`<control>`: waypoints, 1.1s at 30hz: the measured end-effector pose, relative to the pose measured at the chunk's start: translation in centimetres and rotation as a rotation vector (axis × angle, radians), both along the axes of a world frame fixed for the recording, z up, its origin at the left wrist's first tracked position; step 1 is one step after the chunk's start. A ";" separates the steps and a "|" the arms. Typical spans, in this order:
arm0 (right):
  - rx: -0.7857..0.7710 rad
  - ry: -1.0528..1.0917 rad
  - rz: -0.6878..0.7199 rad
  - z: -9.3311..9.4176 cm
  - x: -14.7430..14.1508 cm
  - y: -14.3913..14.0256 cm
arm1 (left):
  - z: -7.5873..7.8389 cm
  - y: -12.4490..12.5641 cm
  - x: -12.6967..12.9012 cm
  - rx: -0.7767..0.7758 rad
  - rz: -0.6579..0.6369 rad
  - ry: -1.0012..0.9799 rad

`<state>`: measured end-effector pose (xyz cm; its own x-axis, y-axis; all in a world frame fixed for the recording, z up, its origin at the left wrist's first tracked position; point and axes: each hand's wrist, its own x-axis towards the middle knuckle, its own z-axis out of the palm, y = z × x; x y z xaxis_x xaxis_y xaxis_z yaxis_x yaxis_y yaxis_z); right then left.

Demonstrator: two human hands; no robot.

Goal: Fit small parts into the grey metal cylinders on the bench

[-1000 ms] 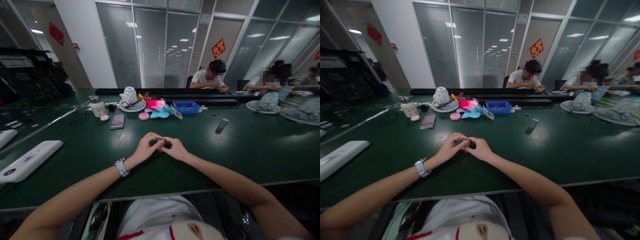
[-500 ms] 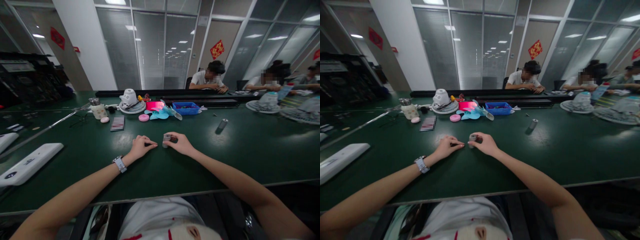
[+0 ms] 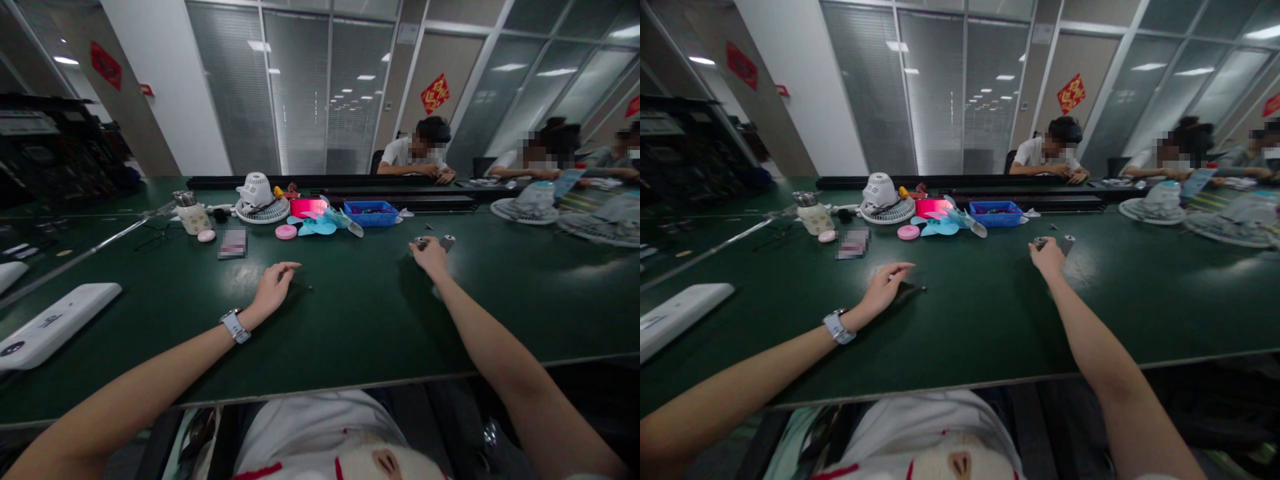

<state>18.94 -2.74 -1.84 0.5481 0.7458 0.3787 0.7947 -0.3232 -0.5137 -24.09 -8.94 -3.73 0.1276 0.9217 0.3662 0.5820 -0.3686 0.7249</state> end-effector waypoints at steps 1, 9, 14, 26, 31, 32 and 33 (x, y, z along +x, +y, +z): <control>0.051 -0.052 -0.018 0.3 -1.0 -0.4 | 0.0 0.0 0.0 -0.004 0.004 -0.012; 0.140 -0.201 1.038 1.2 -15.3 -6.2 | 0.3 -0.3 0.1 -0.015 0.023 -0.045; -0.012 -0.181 1.404 -0.8 -20.7 -8.1 | 0.0 -0.1 0.1 -0.012 0.000 -0.046; 0.304 -0.201 0.652 2.7 -8.8 -3.2 | 0.4 -0.4 0.2 -0.041 -0.005 -0.008; 0.308 -0.167 0.258 2.8 -0.2 -0.7 | 0.4 -0.6 0.3 -0.039 -0.010 -0.005; 0.296 -0.169 0.234 2.6 0.5 -0.4 | 0.4 -0.6 0.3 -0.039 -0.010 -0.011; 0.280 -0.172 0.212 2.3 1.0 -0.3 | 0.4 -0.6 0.3 -0.039 -0.010 -0.018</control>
